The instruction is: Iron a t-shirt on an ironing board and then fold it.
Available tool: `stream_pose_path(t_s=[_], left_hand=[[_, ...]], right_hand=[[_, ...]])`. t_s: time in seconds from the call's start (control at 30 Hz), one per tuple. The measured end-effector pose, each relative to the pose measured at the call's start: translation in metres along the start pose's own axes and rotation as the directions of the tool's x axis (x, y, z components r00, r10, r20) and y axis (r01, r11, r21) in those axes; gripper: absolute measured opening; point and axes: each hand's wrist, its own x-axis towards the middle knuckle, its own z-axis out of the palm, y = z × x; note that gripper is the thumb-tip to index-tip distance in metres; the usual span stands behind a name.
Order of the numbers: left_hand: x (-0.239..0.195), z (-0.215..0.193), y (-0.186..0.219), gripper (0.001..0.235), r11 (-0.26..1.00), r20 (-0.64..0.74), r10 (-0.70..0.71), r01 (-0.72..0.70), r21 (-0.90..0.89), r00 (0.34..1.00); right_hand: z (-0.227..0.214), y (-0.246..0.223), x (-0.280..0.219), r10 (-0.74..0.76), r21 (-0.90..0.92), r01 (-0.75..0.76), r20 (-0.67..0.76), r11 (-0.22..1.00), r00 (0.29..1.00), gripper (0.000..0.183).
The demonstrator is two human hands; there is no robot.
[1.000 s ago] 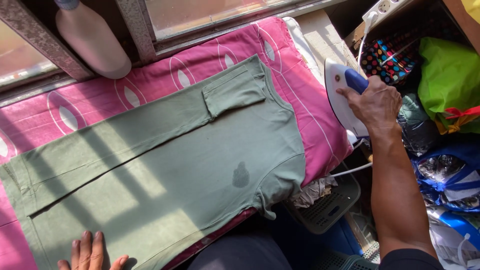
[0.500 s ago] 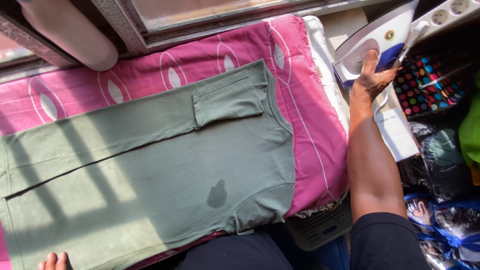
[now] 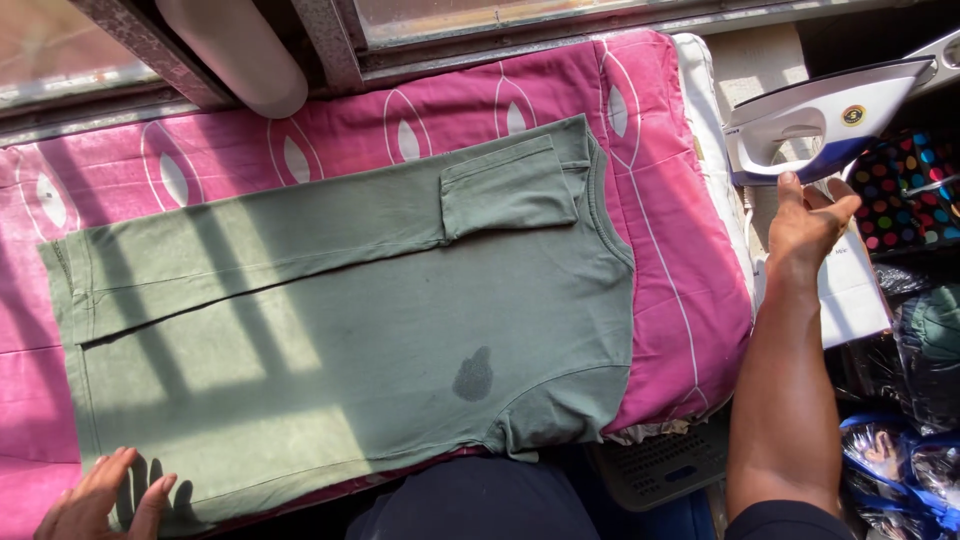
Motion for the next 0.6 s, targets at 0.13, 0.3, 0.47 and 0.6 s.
stream_pose_path(t_s=[0.13,0.3,0.47,0.6], left_hand=[[0.019,-0.011,-0.001,0.071,0.981,-0.076,0.047,-0.032,0.191,0.996],[-0.02,0.015,-0.028,0.129,0.927,0.394,-0.099,-0.059,0.369,0.914],[-0.063,0.003,-0.009,0.102,0.992,0.014,0.105,-0.105,0.074,0.994],[-0.051,-0.013,-0.001,0.095,0.997,0.033,0.083,-0.083,-0.002,0.996]], right_hand=[[0.017,-0.119,-0.079,-0.366,-0.416,0.342,0.024,0.843,0.93,0.039],[0.015,-0.139,-0.212,-0.443,-0.472,0.554,0.334,0.685,0.832,0.028],[-0.002,-0.149,-0.344,0.38,-0.229,-0.352,0.088,0.907,0.921,0.039],[0.0,-0.134,-0.387,0.552,-0.2,-0.521,0.159,0.83,0.818,0.054]])
